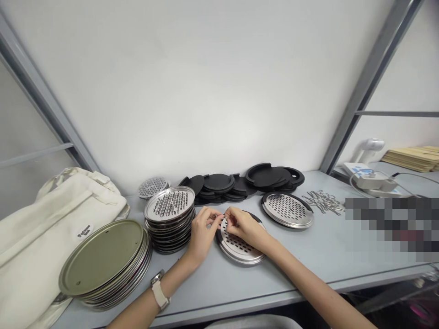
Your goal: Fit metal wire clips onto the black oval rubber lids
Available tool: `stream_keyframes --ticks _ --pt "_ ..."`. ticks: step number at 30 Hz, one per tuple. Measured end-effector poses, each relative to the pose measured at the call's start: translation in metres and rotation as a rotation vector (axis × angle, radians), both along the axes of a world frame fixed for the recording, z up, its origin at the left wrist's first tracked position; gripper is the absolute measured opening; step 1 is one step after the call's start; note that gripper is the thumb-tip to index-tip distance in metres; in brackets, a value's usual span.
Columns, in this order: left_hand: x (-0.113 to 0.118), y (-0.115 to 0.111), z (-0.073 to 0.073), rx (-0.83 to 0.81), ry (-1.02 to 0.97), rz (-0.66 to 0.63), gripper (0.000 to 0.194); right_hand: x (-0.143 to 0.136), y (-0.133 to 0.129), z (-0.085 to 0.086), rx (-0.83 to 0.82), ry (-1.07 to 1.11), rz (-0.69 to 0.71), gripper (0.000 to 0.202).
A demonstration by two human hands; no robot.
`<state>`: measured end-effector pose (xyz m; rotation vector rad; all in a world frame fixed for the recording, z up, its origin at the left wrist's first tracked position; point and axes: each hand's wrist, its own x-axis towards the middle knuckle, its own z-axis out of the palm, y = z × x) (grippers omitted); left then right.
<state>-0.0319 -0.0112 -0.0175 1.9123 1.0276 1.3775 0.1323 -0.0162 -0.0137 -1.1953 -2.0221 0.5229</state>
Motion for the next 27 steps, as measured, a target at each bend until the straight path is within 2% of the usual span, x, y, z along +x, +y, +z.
stream_keyframes --ticks 13,22,27 --pt "0.0014 -0.0066 0.0026 0.025 0.02 -0.031 0.012 0.0018 0.0002 0.0001 0.023 0.004 -0.026 0.01" --pt "-0.0015 -0.0076 0.0072 0.19 0.179 0.03 0.011 0.0013 0.0007 -0.0002 0.03 0.007 -0.039 0.011" --pt "-0.0031 -0.0053 0.0037 0.198 0.207 0.03 0.01 0.0017 0.0013 -0.0001 0.004 0.031 -0.025 0.011"
